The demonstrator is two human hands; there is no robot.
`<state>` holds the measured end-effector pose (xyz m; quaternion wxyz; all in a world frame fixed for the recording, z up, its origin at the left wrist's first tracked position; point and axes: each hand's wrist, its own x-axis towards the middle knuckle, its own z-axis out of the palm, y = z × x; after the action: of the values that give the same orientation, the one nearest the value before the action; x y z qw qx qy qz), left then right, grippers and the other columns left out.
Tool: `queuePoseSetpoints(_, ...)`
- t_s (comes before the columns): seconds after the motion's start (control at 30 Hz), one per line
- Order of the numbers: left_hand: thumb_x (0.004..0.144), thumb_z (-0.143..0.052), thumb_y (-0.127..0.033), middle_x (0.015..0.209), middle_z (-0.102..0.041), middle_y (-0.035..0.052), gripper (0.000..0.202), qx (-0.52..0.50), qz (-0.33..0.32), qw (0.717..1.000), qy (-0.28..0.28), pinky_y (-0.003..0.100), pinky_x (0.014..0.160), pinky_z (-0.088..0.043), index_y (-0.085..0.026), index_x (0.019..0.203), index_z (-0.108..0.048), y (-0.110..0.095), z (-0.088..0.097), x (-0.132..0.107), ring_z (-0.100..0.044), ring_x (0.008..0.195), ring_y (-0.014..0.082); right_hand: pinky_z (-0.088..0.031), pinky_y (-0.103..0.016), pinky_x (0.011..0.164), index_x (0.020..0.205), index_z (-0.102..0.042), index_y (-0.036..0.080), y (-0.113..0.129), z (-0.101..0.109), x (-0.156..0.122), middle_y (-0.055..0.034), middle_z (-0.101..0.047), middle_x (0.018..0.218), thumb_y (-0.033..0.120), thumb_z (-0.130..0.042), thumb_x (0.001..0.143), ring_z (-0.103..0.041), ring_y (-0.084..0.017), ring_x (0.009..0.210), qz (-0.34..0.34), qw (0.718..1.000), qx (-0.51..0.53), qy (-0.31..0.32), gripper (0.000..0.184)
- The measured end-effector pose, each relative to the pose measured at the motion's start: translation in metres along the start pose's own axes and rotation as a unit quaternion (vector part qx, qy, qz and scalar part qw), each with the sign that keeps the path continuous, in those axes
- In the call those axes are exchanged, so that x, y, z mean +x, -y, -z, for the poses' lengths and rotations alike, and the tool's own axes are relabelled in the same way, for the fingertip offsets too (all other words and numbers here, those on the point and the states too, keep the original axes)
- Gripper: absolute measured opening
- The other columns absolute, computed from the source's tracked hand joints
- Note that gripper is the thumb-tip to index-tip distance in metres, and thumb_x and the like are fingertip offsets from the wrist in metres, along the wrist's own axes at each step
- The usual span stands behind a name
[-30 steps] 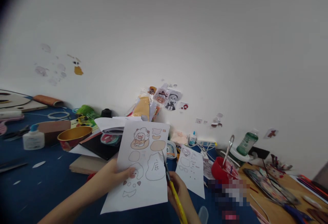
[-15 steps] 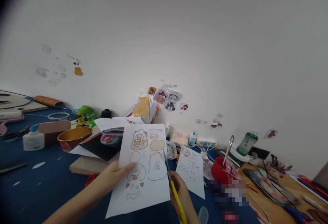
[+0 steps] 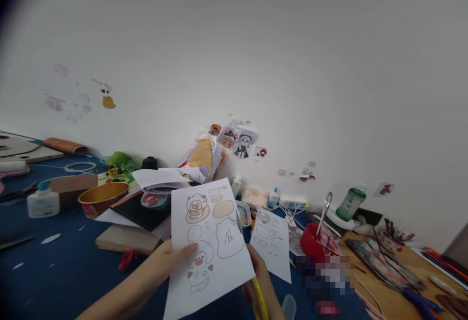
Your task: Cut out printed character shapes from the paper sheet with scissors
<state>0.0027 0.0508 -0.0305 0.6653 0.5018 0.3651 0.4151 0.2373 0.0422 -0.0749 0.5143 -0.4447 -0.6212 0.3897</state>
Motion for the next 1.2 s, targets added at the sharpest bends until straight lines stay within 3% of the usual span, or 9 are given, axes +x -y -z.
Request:
queuePoseSetpoints(0.1,0.062,-0.065,-0.049,0.092,-0.071,0.0162,0.053,0.049,-0.004,0.999,-0.022,0.040,0.076,-0.052,-0.008,0.097,-0.065,-0.001,0.005,0.002,-0.065,0.087,0.0315,-0.048,-0.030,0.049,0.099,-0.065,0.020,0.013,-0.001,-0.004,-0.0028,-0.067,0.062,0.062,-0.062,0.062,-0.056,-0.017,0.044,0.012,1.000,-0.001,0.021,0.056)
queuePoseSetpoints(0.2,0.064,-0.063,-0.046,0.090,-0.072,0.0149,0.050,0.108,-0.008,0.993,-0.035,0.040,0.073,-0.053,-0.009,0.097,-0.064,-0.004,0.010,0.002,-0.066,0.084,0.0309,-0.049,-0.031,0.061,0.089,-0.066,0.022,0.023,-0.001,-0.006,-0.0039,-0.068,0.068,0.061,-0.064,0.061,-0.061,-0.021,0.059,0.056,0.998,-0.016,0.014,0.048)
queuePoseSetpoints(0.37,0.068,-0.058,-0.042,0.081,-0.073,0.0111,0.038,0.175,-0.016,0.984,-0.036,0.036,0.071,-0.053,-0.012,0.091,-0.065,-0.015,0.015,-0.003,-0.067,0.082,0.0285,-0.047,-0.032,0.070,0.092,-0.066,0.021,0.017,0.001,-0.005,-0.0025,-0.067,0.066,0.055,-0.063,0.067,-0.059,-0.019,0.059,0.051,0.998,-0.041,0.011,0.043)
queuePoseSetpoints(0.47,0.069,-0.057,-0.042,0.078,-0.073,0.0099,0.036,0.179,-0.010,0.983,-0.037,0.035,0.068,-0.053,-0.013,0.090,-0.065,-0.016,0.014,-0.004,-0.067,0.079,0.0276,-0.047,-0.031,0.066,0.093,-0.066,0.020,0.014,0.001,-0.006,-0.0011,-0.066,0.062,0.050,-0.064,0.068,-0.058,-0.018,0.055,0.036,0.999,-0.030,0.018,0.039)
queuePoseSetpoints(0.67,0.069,-0.055,-0.042,0.083,-0.073,0.0102,0.040,0.180,-0.018,0.983,-0.018,0.035,0.069,-0.053,-0.013,0.095,-0.064,-0.006,0.011,0.001,-0.067,0.080,0.0274,-0.045,-0.025,0.057,0.087,-0.067,0.021,0.028,-0.005,-0.007,-0.0017,-0.068,0.065,0.043,-0.071,0.064,-0.061,-0.020,0.067,0.036,0.999,0.003,-0.007,0.032)
queuePoseSetpoints(0.87,0.070,-0.052,-0.044,0.090,-0.072,0.0142,0.044,0.177,-0.039,0.983,-0.026,0.036,0.073,-0.053,-0.009,0.094,-0.064,0.001,0.005,0.003,-0.066,0.084,0.0284,-0.048,-0.027,0.055,0.086,-0.067,0.022,0.027,-0.010,-0.007,0.0050,-0.062,0.054,0.045,-0.071,0.061,-0.042,-0.008,0.032,-0.003,0.999,0.024,-0.025,0.034)
queuePoseSetpoints(1.0,0.069,-0.052,-0.046,0.095,-0.071,0.0151,0.047,0.173,-0.051,0.983,-0.036,0.036,0.075,-0.053,-0.009,0.097,-0.063,0.003,0.003,0.004,-0.065,0.087,0.0291,-0.051,-0.031,0.066,0.091,-0.065,0.020,0.028,-0.011,-0.009,-0.0007,-0.069,0.073,0.045,-0.070,0.065,-0.063,-0.018,0.059,0.007,0.999,0.001,-0.034,0.037)
queuePoseSetpoints(1.2,0.070,-0.054,-0.045,0.091,-0.072,0.0133,0.041,0.158,-0.058,0.985,-0.034,0.037,0.078,-0.052,-0.011,0.092,-0.065,0.004,0.003,0.004,-0.065,0.089,0.0299,-0.051,-0.036,0.076,0.104,-0.059,0.018,0.028,-0.013,-0.014,-0.0039,-0.062,0.106,0.033,-0.053,0.086,-0.062,-0.018,0.089,-0.016,0.998,-0.017,-0.061,0.023)
